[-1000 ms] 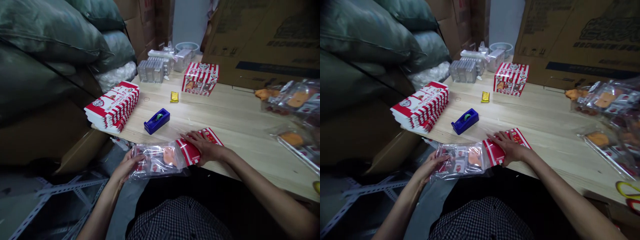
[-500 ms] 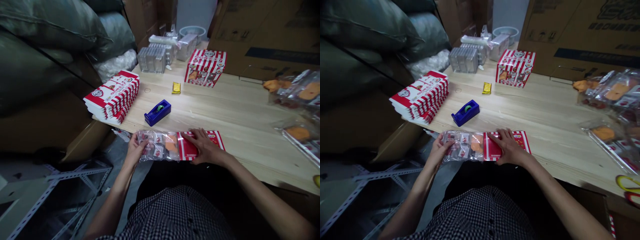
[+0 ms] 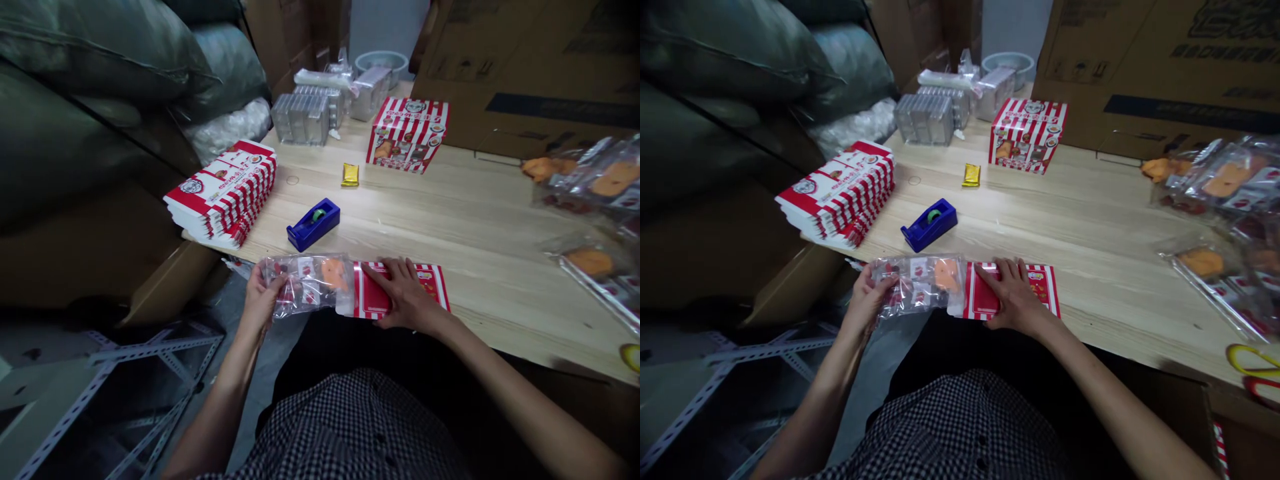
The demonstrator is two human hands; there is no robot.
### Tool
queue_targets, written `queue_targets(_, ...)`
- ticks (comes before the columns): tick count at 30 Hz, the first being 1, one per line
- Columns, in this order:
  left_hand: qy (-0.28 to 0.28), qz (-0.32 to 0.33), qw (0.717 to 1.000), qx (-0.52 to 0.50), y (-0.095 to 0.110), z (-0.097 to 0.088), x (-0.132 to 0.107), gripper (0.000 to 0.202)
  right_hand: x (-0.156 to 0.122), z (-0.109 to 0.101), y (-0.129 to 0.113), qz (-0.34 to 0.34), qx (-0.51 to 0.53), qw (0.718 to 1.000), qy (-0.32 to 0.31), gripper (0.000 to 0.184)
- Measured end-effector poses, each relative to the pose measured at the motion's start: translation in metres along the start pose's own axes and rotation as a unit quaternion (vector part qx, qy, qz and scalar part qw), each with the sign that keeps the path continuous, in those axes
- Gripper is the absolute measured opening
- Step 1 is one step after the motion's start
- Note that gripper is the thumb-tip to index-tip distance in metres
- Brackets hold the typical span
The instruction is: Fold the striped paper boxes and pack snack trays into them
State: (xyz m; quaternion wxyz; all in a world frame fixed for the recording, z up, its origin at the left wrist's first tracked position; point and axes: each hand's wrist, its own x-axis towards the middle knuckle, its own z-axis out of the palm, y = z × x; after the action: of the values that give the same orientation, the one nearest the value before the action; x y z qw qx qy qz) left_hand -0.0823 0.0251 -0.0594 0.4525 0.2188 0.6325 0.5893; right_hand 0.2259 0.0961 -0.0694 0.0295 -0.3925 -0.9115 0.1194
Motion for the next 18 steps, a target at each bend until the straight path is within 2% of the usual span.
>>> queue_targets(5, 0.034, 0.113, 0.992, 0.046, -0.006, 0.000, -0.011, 0.058, -0.001, 0.008, 0.000, 0.057, 0.009, 0.998, 0.028, 0.110)
queue_targets(7, 0.029, 0.123, 0.991, 0.053, -0.008, -0.002, -0.017, 0.060, -0.001, 0.011, 0.000, 0.066, 0.008, 0.997, 0.036, 0.109)
queue_targets(10, -0.026, 0.054, 0.998, 0.031, -0.009, -0.005, -0.020, 0.064, 0.000, 0.012, 0.000, 0.068, 0.006, 0.997, 0.041, 0.111)
queue_targets(13, -0.099, -0.015, 0.995, 0.022, -0.008, -0.011, -0.012, 0.071, 0.000, 0.012, -0.001, 0.056, 0.013, 0.998, 0.032, 0.113)
queue_targets(18, -0.227, -0.048, 0.972, 0.040, -0.001, -0.016, 0.015, 0.074, -0.001, 0.014, 0.002, 0.043, 0.021, 0.998, 0.032, 0.114)
